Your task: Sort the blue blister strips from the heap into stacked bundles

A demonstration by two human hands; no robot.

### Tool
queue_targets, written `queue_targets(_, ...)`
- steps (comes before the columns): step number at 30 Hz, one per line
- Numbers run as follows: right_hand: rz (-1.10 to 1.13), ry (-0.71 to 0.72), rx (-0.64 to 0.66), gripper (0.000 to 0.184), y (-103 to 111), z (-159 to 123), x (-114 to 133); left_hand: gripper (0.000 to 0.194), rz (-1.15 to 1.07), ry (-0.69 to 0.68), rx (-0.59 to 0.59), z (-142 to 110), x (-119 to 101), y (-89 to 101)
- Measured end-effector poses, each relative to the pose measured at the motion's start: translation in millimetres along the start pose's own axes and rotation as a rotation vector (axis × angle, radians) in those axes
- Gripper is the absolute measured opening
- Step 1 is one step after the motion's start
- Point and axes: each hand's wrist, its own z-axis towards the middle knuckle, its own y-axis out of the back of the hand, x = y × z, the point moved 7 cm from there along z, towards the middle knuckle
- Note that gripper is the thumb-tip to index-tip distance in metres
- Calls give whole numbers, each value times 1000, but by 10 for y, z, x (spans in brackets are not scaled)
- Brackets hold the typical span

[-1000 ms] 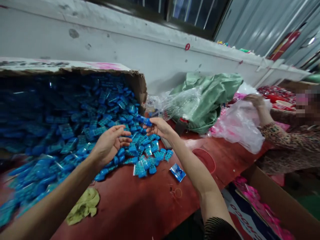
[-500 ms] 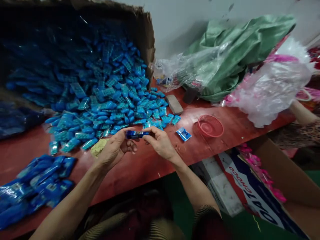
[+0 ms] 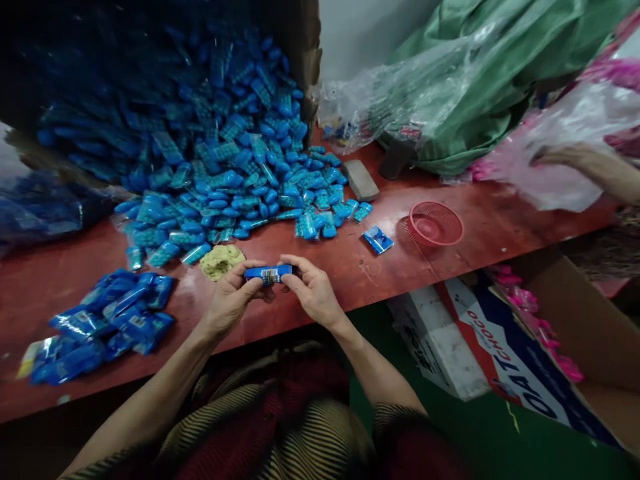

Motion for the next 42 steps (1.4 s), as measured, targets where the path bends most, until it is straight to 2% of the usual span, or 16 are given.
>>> queue_targets(3, -97, 19, 27, 29, -85, -79, -30, 28, 97, -68, -86, -70, -14, 63)
queue_targets(7, -242, 71, -41, 23, -147, -175, -104, 22, 198, -127, -181, -162, 11, 106)
queue_targets(11, -290, 73, -35, 20, -205, -220, -152, 24, 243, -150, -245, -236, 58, 151)
queue_targets(16, -227, 23, 149, 23, -336, -219, -149, 30, 222, -140, -279, -302, 108, 229)
queue_targets(20, -26, -104, 119, 16, -415, -215, -240, 26, 294, -181, -365, -384, 85, 306)
queue_targets(23, 140, -183, 103, 20, -492, -226, -311, 24, 340, -208, -410, -410, 79, 353)
queue_targets(25, 91, -175, 120, 20, -506, -219, -304, 25, 300, -206, -381, -388, 103, 368)
queue_targets(27, -12, -153, 164, 16, -498, -197, -286, 24, 191, -162, -285, -339, 152, 352)
queue_targets(30, -114, -108, 202, 23, -447, -145, -275, 32, 39, -60, -150, -290, 206, 318)
queue_targets(32, -200, -28, 175, 24, -400, -108, -256, 48, -16, 1, -136, -291, 219, 333)
queue_targets(35, -359, 177, 111, 19, -377, -95, -180, 65, -158, 120, -89, -308, 271, 321)
queue_targets(39, -435, 357, 100, 19, -423, -159, -135, 50, -287, 243, -56, -316, 336, 313)
queue_targets(42, -355, 308, 145, 24, -414, -194, -182, 43, -312, 269, -80, -309, 353, 352)
